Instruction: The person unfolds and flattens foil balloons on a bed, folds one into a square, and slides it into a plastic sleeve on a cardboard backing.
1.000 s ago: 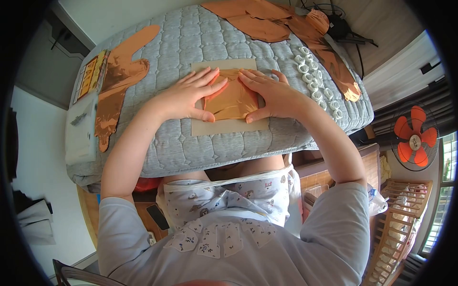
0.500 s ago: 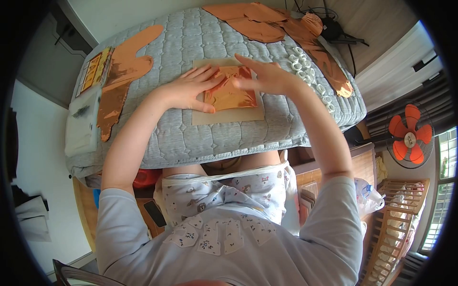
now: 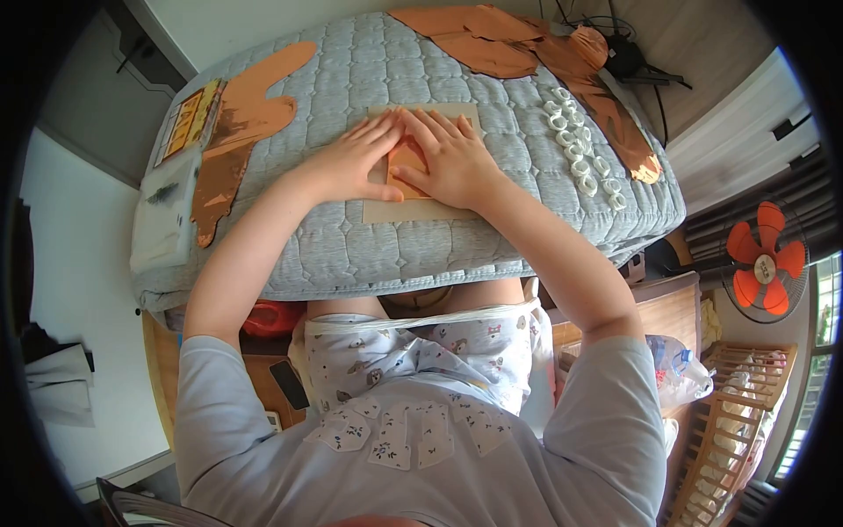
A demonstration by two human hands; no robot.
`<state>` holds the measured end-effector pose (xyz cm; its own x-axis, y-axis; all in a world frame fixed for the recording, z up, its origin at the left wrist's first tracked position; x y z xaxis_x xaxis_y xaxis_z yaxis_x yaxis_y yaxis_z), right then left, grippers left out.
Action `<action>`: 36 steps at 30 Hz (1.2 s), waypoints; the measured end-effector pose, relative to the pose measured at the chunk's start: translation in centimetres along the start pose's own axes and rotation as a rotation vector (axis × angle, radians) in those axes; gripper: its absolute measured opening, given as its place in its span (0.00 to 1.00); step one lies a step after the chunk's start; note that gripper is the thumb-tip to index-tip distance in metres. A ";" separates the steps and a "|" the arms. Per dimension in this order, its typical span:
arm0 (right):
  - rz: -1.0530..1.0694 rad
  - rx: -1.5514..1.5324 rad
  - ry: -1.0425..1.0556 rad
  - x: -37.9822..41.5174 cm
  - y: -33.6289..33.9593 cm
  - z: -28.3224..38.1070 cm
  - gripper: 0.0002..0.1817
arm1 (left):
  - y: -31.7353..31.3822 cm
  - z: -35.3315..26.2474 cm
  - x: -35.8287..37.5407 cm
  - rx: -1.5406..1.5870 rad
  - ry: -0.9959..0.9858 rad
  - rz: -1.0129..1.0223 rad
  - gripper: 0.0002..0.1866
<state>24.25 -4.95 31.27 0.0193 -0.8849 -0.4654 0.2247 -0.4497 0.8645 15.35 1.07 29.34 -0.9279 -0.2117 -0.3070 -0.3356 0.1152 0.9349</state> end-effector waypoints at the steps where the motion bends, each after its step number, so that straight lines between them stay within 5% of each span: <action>1: 0.003 0.022 -0.009 0.0 -0.2 -0.2 0.49 | 0.6 -0.3 0.4 -0.114 -0.015 -0.044 0.59; 7: 0.043 0.044 -0.051 0.1 -0.3 -0.4 0.46 | 3.1 -3.3 3.1 -0.179 -0.200 -0.128 0.39; 13: 0.022 0.046 -0.046 0.1 -0.2 -0.3 0.47 | 4.2 -3.6 3.1 -0.210 -0.345 -0.187 0.31; 29: 0.085 0.061 -0.051 0.1 -0.3 -0.2 0.62 | 4.5 -3.5 3.2 -0.274 -0.348 -0.182 0.31; 36: 0.108 0.042 -0.068 0.2 0.2 0.2 0.63 | 6.5 -2.1 5.2 -0.151 -0.021 -0.178 0.32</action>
<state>24.13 -5.22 31.39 -0.0251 -0.9339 -0.3568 0.1835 -0.3551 0.9166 8.65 -1.32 34.20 -0.8599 -0.1948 -0.4719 -0.4678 -0.0695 0.8811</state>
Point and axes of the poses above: each hand's wrist, its own x-axis away from the middle knuckle, its own y-axis out of the back of the hand, z = x × y, the point moved 10 cm from there along -x, towards the middle knuckle, and after that the axes turned 11 degrees about -z, right-handed, at the moved point
